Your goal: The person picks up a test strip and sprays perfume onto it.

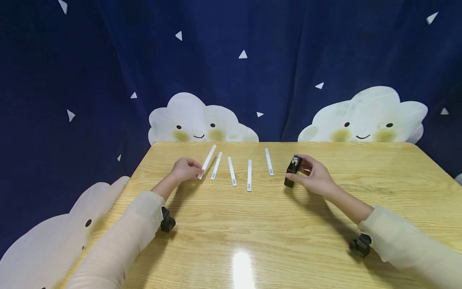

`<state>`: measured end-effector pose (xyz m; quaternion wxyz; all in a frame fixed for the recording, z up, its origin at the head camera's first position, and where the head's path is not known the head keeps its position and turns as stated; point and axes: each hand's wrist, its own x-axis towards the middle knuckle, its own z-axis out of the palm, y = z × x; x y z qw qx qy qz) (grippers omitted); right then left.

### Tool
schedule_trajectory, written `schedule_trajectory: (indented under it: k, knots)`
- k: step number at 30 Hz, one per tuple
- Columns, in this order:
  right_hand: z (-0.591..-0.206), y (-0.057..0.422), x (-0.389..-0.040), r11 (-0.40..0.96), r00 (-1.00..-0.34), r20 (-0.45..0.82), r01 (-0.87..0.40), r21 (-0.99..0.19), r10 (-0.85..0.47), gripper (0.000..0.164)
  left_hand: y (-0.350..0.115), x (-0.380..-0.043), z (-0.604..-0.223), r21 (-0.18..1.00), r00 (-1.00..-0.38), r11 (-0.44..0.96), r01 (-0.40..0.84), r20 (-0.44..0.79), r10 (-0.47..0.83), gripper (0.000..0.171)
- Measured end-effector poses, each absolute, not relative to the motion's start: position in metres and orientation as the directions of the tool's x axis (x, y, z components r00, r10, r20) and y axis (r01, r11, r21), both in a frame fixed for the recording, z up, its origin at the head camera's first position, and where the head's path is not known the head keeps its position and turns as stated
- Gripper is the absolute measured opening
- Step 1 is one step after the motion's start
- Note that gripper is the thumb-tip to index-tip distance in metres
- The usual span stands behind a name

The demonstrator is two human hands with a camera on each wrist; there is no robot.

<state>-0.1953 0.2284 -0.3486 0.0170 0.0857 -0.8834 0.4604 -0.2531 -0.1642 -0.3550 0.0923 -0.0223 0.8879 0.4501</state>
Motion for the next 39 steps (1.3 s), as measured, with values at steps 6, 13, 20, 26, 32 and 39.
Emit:
schedule_trajectory:
  k: [6, 13, 20, 26, 32, 39]
  knots:
    - [-0.348, 0.232, -0.19, 0.455, -0.96, 0.221, -0.276, -0.846, -0.171, 0.079, -0.157, -0.248, -0.352, 0.834, -0.974, 0.531, -0.148, -0.216, 0.067, 0.021]
    - [-0.345, 0.229, -0.18, 0.339, -0.877, 0.412, -0.477, -0.811, -0.247, 0.069, -0.155, -0.241, -0.35, 0.847, -0.969, 0.507, -0.158, -0.231, 0.084, 0.022]
    - [-0.343, 0.224, -0.175, 0.318, -0.857, 0.445, -0.511, -0.798, -0.26, 0.068, -0.151, -0.235, -0.344, 0.853, -0.968, 0.501, -0.148, -0.229, 0.104, 0.023]
    - [-0.346, 0.22, -0.172, 0.37, -0.847, 0.441, -0.527, -0.765, -0.296, 0.064, -0.144, -0.23, -0.341, 0.872, -0.962, 0.474, -0.127, -0.224, 0.154, 0.023]
    - [-0.348, 0.213, -0.17, 0.469, -0.832, 0.447, -0.554, -0.688, -0.328, 0.06, -0.137, -0.226, -0.339, 0.876, -0.959, 0.472, -0.097, -0.209, 0.189, 0.023]
    - [-0.346, 0.202, -0.17, 0.528, -0.79, 0.498, -0.61, -0.591, -0.356, 0.058, -0.123, -0.216, -0.333, 0.89, -0.95, 0.453, -0.054, -0.185, 0.25, 0.02]
